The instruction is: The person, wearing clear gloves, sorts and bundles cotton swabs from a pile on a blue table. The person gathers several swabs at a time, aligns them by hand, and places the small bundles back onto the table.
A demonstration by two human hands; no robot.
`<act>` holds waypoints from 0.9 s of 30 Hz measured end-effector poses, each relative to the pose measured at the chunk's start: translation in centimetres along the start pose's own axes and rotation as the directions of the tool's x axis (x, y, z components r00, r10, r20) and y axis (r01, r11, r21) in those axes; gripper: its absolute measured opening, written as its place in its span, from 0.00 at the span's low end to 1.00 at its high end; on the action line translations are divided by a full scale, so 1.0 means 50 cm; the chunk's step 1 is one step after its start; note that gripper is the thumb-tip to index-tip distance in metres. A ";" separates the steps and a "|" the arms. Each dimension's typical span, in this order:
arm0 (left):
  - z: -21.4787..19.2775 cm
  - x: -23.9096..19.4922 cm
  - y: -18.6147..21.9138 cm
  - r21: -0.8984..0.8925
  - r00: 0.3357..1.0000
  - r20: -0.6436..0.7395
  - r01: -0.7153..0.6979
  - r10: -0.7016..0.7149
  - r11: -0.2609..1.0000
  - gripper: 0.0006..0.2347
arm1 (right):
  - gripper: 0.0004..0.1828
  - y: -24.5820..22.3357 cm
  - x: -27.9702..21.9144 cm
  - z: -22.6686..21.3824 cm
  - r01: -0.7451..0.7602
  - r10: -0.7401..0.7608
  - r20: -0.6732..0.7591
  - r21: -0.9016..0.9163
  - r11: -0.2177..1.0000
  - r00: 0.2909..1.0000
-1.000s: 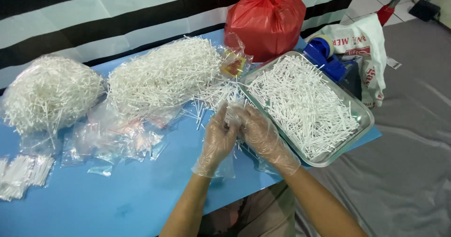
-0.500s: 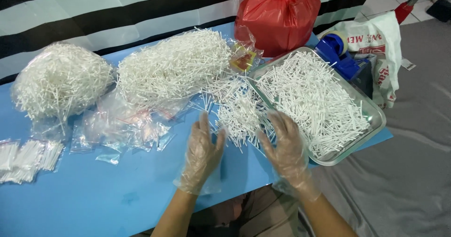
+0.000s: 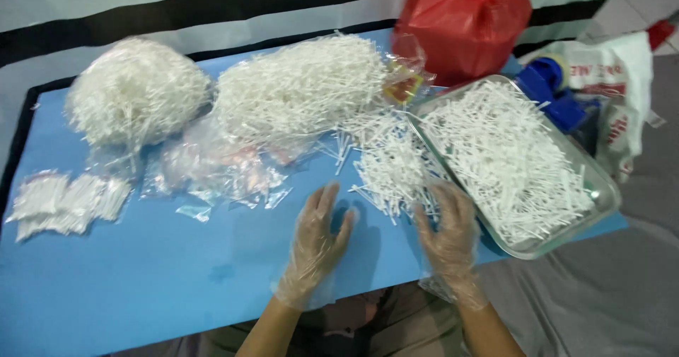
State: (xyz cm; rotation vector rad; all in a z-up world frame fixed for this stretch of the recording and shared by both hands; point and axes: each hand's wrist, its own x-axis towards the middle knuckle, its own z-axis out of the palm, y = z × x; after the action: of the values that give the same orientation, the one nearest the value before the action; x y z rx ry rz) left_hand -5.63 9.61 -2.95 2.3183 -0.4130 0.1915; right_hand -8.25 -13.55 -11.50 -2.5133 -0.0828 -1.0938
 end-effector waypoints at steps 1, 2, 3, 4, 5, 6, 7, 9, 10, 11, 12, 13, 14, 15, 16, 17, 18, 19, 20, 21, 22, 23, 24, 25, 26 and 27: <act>-0.005 -0.016 -0.026 0.003 1.000 -0.009 0.006 -0.006 1.000 0.24 | 0.21 -0.015 0.004 -0.006 0.007 -0.007 0.001 0.008 1.000 1.000; -0.010 -0.033 -0.052 -0.013 0.991 -0.124 -0.046 0.044 0.999 0.21 | 0.21 -0.029 0.007 -0.012 -0.010 0.012 -0.043 0.034 0.999 0.999; -0.013 -0.047 -0.076 -0.024 0.967 -0.238 -0.104 0.095 0.994 0.18 | 0.21 -0.041 0.011 -0.020 -0.028 0.033 -0.089 0.058 0.998 0.995; -0.018 -0.057 -0.093 -0.022 0.965 -0.246 -0.103 0.094 0.994 0.18 | 0.21 -0.045 0.014 -0.018 -0.021 0.027 -0.091 0.062 0.998 0.996; -0.021 -0.071 -0.109 -0.031 0.959 -0.263 -0.122 0.110 0.992 0.17 | 0.20 -0.049 0.014 -0.020 -0.027 0.033 -0.088 0.067 0.997 0.996; -0.023 -0.084 -0.124 -0.039 0.952 -0.280 -0.142 0.125 0.989 0.16 | 0.20 -0.051 0.013 -0.023 -0.033 0.039 -0.084 0.072 0.997 0.996; -0.026 -0.090 -0.122 -0.043 0.953 -0.276 -0.140 0.123 0.989 0.16 | 0.20 -0.052 0.009 -0.020 -0.035 0.041 -0.081 0.069 0.997 0.996; -0.030 -0.098 -0.118 -0.006 0.943 -0.293 -0.166 0.157 0.986 0.14 | 0.17 -0.049 0.004 -0.017 -0.036 0.039 -0.087 0.041 0.999 0.995; -0.027 -0.096 -0.118 -0.011 0.943 -0.290 -0.171 0.161 0.985 0.14 | 0.17 -0.056 0.006 -0.019 -0.038 0.041 -0.089 0.035 0.999 0.995; -0.021 -0.096 -0.116 0.037 0.946 -0.272 -0.173 0.176 0.984 0.13 | 0.15 -0.061 0.009 -0.021 -0.018 0.020 -0.076 0.028 0.999 0.997; -0.016 -0.096 -0.114 0.085 0.949 -0.253 -0.175 0.191 0.981 0.13 | 0.14 -0.066 0.011 -0.024 0.002 -0.001 -0.063 0.022 1.000 0.998; -0.012 -0.094 -0.101 0.081 0.949 -0.252 -0.176 0.191 0.981 0.13 | 0.14 -0.064 0.014 -0.024 0.002 -0.001 -0.062 0.018 1.000 0.998; -0.008 -0.091 -0.087 0.071 0.954 -0.233 -0.177 0.189 0.982 0.09 | 0.13 -0.062 0.017 -0.024 0.018 -0.019 -0.029 -0.013 1.000 0.999; -0.005 -0.085 -0.074 0.063 0.957 -0.215 -0.184 0.193 0.981 0.05 | 0.13 -0.060 0.023 -0.022 0.035 -0.035 -0.001 -0.043 0.998 0.999; 0.005 -0.073 -0.073 0.061 0.956 -0.215 -0.191 0.199 0.980 0.05 | 0.13 -0.045 0.029 -0.009 0.034 -0.035 -0.007 -0.048 0.998 0.999; 0.014 -0.065 -0.073 0.188 0.954 -0.153 -0.227 0.256 0.956 0.06 | 0.11 -0.031 0.031 0.004 0.082 -0.083 -0.001 -0.108 0.991 0.997; 0.024 -0.057 -0.072 0.310 0.949 -0.083 -0.266 0.304 0.913 0.06 | 0.10 -0.016 0.033 0.017 0.129 -0.130 0.008 -0.167 0.977 0.992; 0.033 -0.046 -0.067 0.306 0.950 -0.080 -0.266 0.303 0.914 0.06 | 0.10 -0.024 0.044 0.011 0.127 -0.127 0.012 -0.170 0.977 0.992; 0.043 -0.035 -0.063 0.286 0.949 -0.050 -0.285 0.311 0.915 0.09 | 0.10 -0.032 0.055 0.005 0.170 -0.166 0.035 -0.194 0.966 0.985; 0.050 -0.021 -0.059 0.270 0.948 -0.027 -0.300 0.318 0.915 0.12 | 0.10 -0.040 0.071 0.003 0.218 -0.211 0.056 -0.212 0.953 0.976; 0.059 -0.006 -0.061 0.270 0.948 -0.030 -0.297 0.316 0.916 0.12 | 0.10 -0.036 0.074 0.010 0.222 -0.214 0.057 -0.210 0.952 0.975; 0.066 0.012 -0.064 0.287 0.953 0.036 -0.297 0.299 0.911 0.13 | 0.11 -0.033 0.079 0.019 0.213 -0.200 0.080 -0.217 0.953 0.977; 0.072 0.030 -0.068 0.303 0.955 0.101 -0.297 0.280 0.905 0.14 | 0.12 -0.031 0.084 0.029 0.204 -0.185 0.102 -0.224 0.953 0.977; 0.080 0.043 -0.080 0.305 0.955 0.099 -0.297 0.280 0.905 0.14 | 0.12 -0.035 0.090 0.028 0.206 -0.187 0.100 -0.223 0.953 0.977; 0.087 0.056 -0.092 0.247 0.943 0.083 -0.334 0.324 0.910 0.15 | 0.11 -0.038 0.097 0.028 0.232 -0.217 0.093 -0.208 0.950 0.972; 0.094 0.073 -0.103 0.190 0.928 0.067 -0.373 0.367 0.908 0.16 | 0.11 -0.042 0.105 0.028 0.256 -0.244 0.083 -0.195 0.947 0.966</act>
State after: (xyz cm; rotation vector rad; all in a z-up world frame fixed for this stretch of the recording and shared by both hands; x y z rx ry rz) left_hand -0.33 8.80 -8.74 2.4197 -0.8871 0.4001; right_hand -4.08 -11.62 -7.91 -2.7778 -0.3302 -1.1785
